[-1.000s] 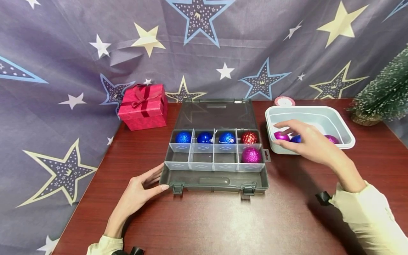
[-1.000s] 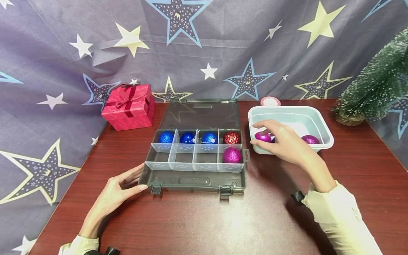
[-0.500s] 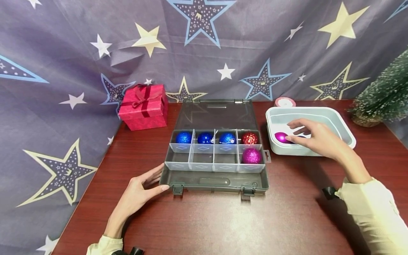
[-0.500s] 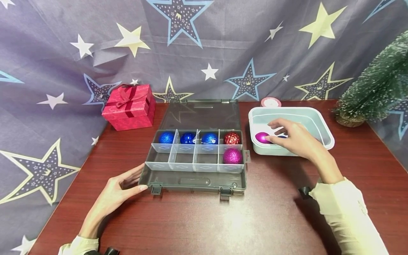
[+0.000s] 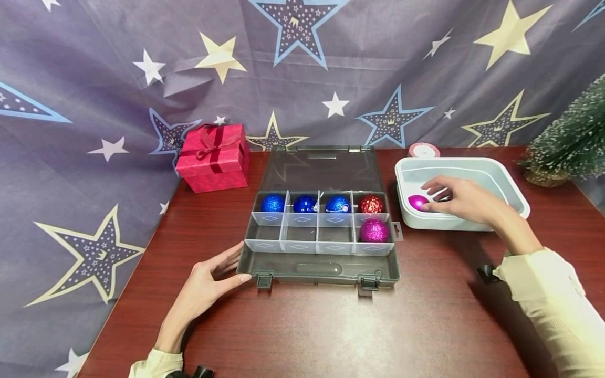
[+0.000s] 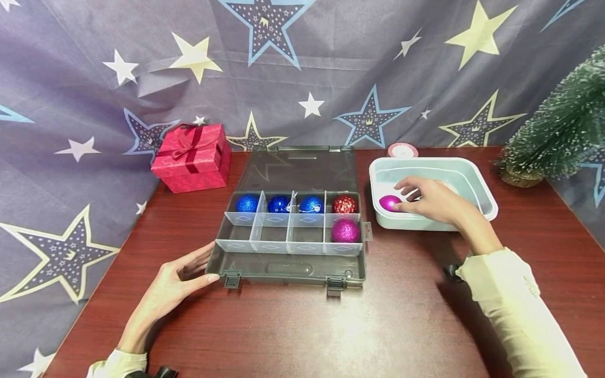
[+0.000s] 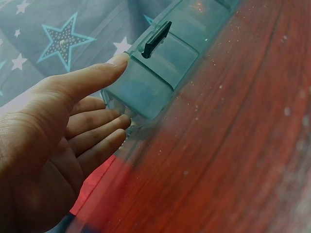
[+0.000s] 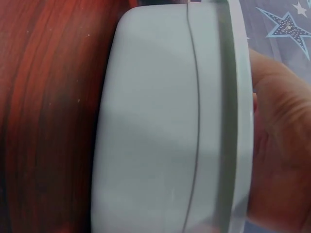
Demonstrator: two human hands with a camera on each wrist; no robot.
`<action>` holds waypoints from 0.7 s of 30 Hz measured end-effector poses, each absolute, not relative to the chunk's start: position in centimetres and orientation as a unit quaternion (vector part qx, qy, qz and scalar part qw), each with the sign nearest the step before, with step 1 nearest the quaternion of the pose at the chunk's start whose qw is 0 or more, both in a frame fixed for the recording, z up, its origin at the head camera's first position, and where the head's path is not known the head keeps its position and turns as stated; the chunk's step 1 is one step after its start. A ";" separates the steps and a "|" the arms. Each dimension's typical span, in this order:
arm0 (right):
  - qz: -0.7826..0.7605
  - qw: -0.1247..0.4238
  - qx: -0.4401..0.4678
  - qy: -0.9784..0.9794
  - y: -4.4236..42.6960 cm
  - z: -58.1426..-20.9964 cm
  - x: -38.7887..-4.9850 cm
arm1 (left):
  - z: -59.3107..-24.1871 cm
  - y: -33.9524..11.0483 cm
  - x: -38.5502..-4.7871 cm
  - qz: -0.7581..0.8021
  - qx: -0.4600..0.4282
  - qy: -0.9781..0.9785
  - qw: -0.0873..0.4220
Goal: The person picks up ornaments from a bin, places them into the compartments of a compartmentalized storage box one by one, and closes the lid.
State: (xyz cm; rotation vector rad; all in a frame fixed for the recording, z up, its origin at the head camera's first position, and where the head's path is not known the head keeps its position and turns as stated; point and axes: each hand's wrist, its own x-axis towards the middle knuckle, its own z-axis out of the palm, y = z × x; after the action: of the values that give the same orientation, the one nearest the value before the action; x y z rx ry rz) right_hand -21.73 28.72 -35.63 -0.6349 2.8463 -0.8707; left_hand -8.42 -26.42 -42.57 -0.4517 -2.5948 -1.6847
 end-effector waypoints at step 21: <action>-0.253 0.084 -0.237 0.934 28.2 -35.9 -23.3 | -42.5 -26.4 -8.4 -0.540 -0.143 -0.829 0.007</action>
State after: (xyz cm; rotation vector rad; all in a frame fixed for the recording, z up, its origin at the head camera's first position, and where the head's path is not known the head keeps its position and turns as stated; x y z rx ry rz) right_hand -23.31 28.19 -35.93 -0.7077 2.7878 -0.7537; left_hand -8.39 -26.45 -42.54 -0.4488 -2.5942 -1.6880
